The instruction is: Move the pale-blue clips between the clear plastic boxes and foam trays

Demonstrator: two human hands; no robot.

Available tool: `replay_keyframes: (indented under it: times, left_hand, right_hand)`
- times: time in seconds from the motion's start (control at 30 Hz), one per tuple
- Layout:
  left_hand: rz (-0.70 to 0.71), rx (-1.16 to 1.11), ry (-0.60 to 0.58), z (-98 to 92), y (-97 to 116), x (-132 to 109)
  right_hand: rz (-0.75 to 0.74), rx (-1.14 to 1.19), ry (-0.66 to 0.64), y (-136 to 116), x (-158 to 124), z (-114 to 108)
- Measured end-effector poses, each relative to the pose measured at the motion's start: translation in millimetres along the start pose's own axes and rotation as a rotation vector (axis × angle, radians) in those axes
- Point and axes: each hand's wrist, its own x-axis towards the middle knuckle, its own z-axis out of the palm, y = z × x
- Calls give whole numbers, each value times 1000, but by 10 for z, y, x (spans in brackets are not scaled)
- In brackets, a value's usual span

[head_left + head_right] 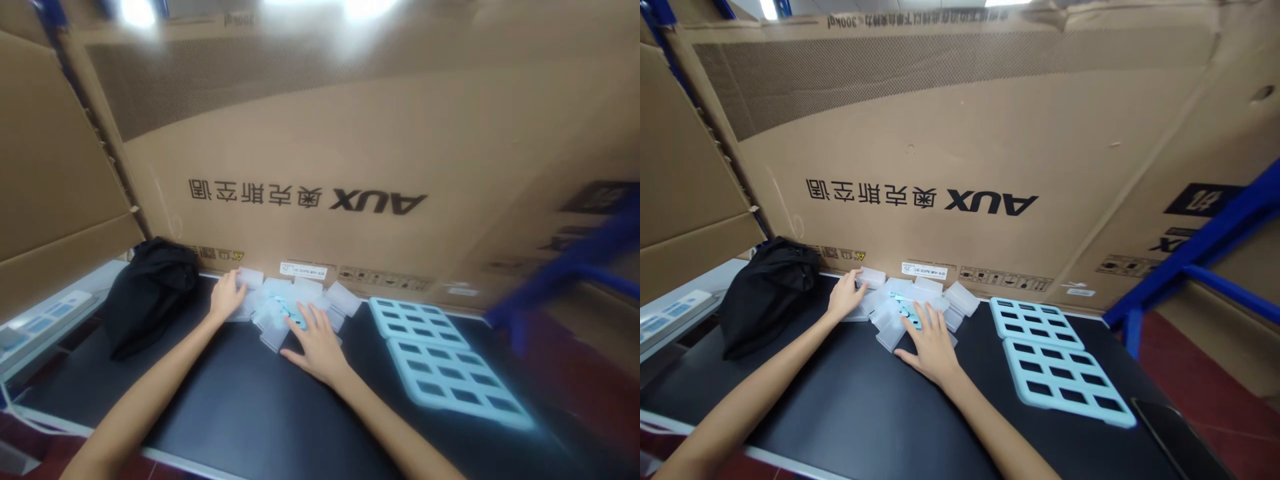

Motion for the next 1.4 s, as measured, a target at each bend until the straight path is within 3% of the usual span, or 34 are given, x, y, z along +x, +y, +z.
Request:
replay_keyframes:
  times: [0.23, 0.43, 0.53, 0.63, 0.7, 1.0, 1.2, 1.4]
  left_hand:
    - [62, -155, 73, 66, -56, 44]
    - [189, -238, 106, 10, 95, 8]
    - [401, -206, 108, -60, 220, -111]
    - [659, -108, 40, -101, 340, -267]
    - [748, -30, -4, -108, 409, -368]
    - [694, 189, -98, -159, 508, -906]
    - [809, 293, -159, -133, 510, -1323]
    - [804, 288, -152, -113, 579, -1393]
  right_hand:
    - [27, -29, 86, 76, 105, 48]
    - [41, -45, 85, 53, 96, 53]
    - [41, -64, 87, 32, 96, 43]
    - [46, -73, 105, 23, 90, 43]
    - [54, -71, 123, 25, 82, 50]
    - [41, -68, 90, 92, 51, 64]
    - [20, -44, 102, 176, 43, 126]
    - [20, 17, 115, 377, 61, -50]
